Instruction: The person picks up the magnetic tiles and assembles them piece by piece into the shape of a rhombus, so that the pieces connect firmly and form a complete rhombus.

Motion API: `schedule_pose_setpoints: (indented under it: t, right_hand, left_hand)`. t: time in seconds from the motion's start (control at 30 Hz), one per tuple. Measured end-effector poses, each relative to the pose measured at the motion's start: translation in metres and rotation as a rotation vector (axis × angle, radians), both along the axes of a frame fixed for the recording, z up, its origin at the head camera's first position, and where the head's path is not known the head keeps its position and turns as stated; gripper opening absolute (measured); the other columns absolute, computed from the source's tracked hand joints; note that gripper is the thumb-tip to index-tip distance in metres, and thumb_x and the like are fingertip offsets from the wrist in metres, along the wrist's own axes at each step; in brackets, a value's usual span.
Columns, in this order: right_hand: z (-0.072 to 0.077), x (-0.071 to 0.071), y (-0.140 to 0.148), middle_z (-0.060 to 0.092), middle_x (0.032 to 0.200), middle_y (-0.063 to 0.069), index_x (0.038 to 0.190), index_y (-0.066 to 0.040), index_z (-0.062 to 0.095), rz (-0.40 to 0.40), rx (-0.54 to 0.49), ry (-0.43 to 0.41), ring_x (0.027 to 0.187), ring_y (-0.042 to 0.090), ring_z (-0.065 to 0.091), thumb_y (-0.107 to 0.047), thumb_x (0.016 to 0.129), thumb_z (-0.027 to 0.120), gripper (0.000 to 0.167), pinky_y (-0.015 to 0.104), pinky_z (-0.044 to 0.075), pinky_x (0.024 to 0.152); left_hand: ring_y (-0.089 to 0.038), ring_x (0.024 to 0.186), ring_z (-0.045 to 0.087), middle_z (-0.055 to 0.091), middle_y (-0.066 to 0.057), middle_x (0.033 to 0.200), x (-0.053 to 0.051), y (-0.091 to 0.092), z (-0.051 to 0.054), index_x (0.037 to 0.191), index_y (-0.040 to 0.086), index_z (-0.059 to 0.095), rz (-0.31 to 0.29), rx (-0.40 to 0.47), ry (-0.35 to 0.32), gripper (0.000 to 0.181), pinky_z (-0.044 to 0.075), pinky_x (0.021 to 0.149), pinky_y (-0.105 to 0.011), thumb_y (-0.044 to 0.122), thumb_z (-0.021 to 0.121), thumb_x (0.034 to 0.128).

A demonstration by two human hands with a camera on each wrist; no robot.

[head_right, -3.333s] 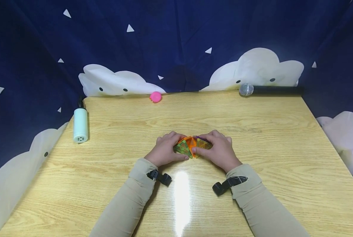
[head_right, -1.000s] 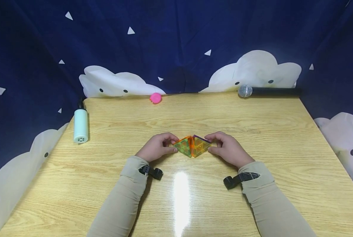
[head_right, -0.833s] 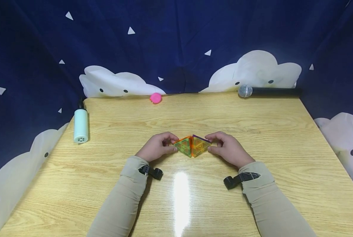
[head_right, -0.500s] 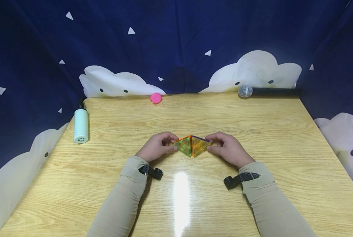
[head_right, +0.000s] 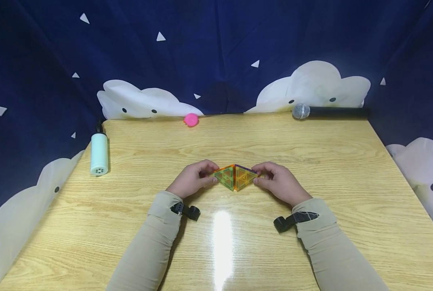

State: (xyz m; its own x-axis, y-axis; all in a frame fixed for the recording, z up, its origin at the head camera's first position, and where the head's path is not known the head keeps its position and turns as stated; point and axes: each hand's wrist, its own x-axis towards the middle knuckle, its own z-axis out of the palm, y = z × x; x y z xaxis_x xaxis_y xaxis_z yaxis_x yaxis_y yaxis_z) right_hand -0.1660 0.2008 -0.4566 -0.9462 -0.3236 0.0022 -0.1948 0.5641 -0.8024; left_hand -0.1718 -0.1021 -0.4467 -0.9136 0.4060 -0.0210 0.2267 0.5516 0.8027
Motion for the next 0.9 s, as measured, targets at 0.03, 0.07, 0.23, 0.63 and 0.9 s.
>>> schedule_pose_setpoints:
  t: [0.03, 0.07, 0.23, 0.63, 0.9]
  right_hand:
    - [-0.0004, -0.0001, 0.0000, 0.058, 0.086, 0.004, 0.121, -0.014, 0.069, -0.001, 0.001, 0.003, 0.079, 0.019, 0.052, -0.025, 0.091, 0.076, 0.033, 0.027, 0.043, 0.066]
    - [-0.0006, -0.0002, 0.0000, 0.058, 0.086, 0.004, 0.121, -0.014, 0.069, -0.001, 0.002, 0.006, 0.079, 0.019, 0.052, -0.026, 0.091, 0.076, 0.033, 0.027, 0.043, 0.066]
    - [0.0003, 0.0005, 0.0000, 0.059, 0.086, 0.004, 0.122, -0.012, 0.069, -0.008, 0.014, 0.016, 0.079, 0.019, 0.052, -0.026, 0.092, 0.076, 0.034, 0.027, 0.042, 0.066]
    - [0.0002, 0.0007, 0.0006, 0.060, 0.086, 0.003, 0.117, -0.014, 0.072, -0.014, 0.020, 0.023, 0.079, 0.019, 0.052, -0.031, 0.090, 0.077, 0.032, 0.029, 0.042, 0.067]
    - [0.0002, 0.0012, 0.0000, 0.060, 0.087, 0.004, 0.118, -0.013, 0.071, -0.025, 0.010, 0.010, 0.079, 0.020, 0.052, -0.031, 0.090, 0.077, 0.034, 0.028, 0.042, 0.066]
  left_hand:
    - [-0.010, 0.093, 0.063, 0.069, 0.006, 0.103, 0.0000, 0.0003, -0.0001, 0.118, 0.021, 0.066, 0.000, 0.000, 0.000, 0.027, 0.049, 0.087, -0.033, 0.019, 0.073, 0.0925]
    - [-0.010, 0.093, 0.063, 0.069, 0.006, 0.102, 0.0002, 0.0006, 0.0001, 0.118, 0.020, 0.066, -0.002, 0.001, 0.000, 0.027, 0.049, 0.087, -0.033, 0.019, 0.073, 0.0926]
    - [-0.009, 0.091, 0.063, 0.069, 0.006, 0.099, 0.0001, 0.0018, -0.0002, 0.119, 0.020, 0.066, -0.003, -0.005, -0.006, 0.027, 0.049, 0.086, -0.033, 0.018, 0.074, 0.0927]
    - [-0.011, 0.084, 0.061, 0.067, 0.007, 0.094, 0.0000, 0.0023, 0.0003, 0.116, 0.020, 0.068, -0.009, -0.023, 0.019, 0.027, 0.048, 0.080, -0.031, 0.020, 0.076, 0.0905]
    - [-0.011, 0.083, 0.060, 0.066, 0.006, 0.093, -0.0001, 0.0026, 0.0010, 0.115, 0.020, 0.068, -0.009, -0.022, 0.017, 0.027, 0.047, 0.078, -0.030, 0.020, 0.077, 0.0898]
